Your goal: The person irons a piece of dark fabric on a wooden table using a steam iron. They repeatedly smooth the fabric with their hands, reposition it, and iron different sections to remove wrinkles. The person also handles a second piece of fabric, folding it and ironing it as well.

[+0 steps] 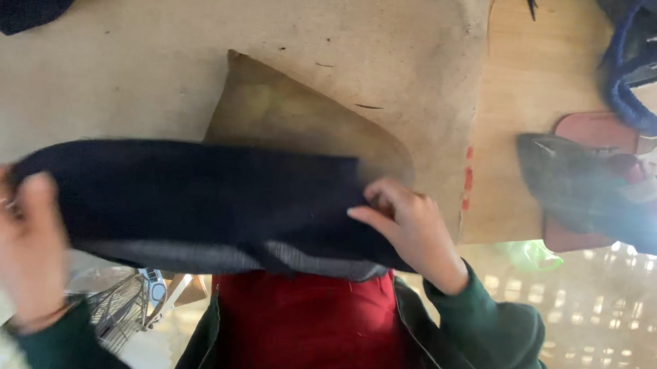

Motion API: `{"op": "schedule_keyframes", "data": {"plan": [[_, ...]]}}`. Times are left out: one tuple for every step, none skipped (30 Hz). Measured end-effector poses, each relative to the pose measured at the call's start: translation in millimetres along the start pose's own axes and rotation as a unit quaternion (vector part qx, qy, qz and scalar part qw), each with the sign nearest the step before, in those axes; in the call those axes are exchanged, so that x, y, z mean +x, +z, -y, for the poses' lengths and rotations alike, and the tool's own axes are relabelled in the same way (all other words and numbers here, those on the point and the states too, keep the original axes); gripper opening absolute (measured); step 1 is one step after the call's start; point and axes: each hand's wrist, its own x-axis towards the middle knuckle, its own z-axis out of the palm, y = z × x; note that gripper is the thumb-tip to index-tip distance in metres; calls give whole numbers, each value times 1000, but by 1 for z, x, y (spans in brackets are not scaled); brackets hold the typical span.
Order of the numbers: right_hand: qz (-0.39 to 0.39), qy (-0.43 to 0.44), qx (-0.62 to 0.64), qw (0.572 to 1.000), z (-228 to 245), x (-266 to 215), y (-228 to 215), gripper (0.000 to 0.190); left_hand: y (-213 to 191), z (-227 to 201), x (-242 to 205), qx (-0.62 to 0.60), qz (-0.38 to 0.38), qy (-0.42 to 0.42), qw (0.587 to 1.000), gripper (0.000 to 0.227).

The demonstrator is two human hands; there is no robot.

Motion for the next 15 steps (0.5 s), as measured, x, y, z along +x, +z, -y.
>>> {"op": "schedule_keyframes", "data": {"plan": [[-17,16,-59,998,-4,5,8,30,14,-4,4,45,2,-5,999,35],[-36,34,-118,992,-8,11,16,28,30,-8,9,88,4,-8,996,42],[-36,34,-119,992,-9,10,19,28,42,-36,11,88,4,-8,996,42],[-61,11,-113,992,-10,4,21,29,53,-66,11,77,-2,17,997,32],[-86,-12,-108,990,-12,-1,24,31,64,-95,10,66,-7,41,997,42],[-85,-9,-109,990,-15,-4,29,31,81,-123,4,65,-4,41,997,42],[-81,25,-110,990,-18,-7,33,30,98,-151,-1,47,87,99,990,30],[-79,55,-110,989,-21,-8,36,30,115,-179,-4,29,175,159,971,31],[-79,56,-110,989,-17,-6,31,30,131,-181,-9,29,175,159,971,31],[-94,41,-115,988,-13,-7,29,28,147,-183,-17,45,160,209,964,40],[-109,26,-120,986,-9,-8,26,25,163,-185,-25,61,145,257,953,51],[-110,27,-119,986,-8,-5,24,25,163,-183,-25,61,146,259,953,51],[-124,-1,-95,988,-6,-2,22,22,163,-182,-25,74,152,270,948,53],[-139,-26,-70,987,-5,0,20,20,162,-181,-25,87,161,282,942,55],[-140,-23,-68,988,-2,7,19,20,161,-182,-24,87,164,284,941,55]]}}
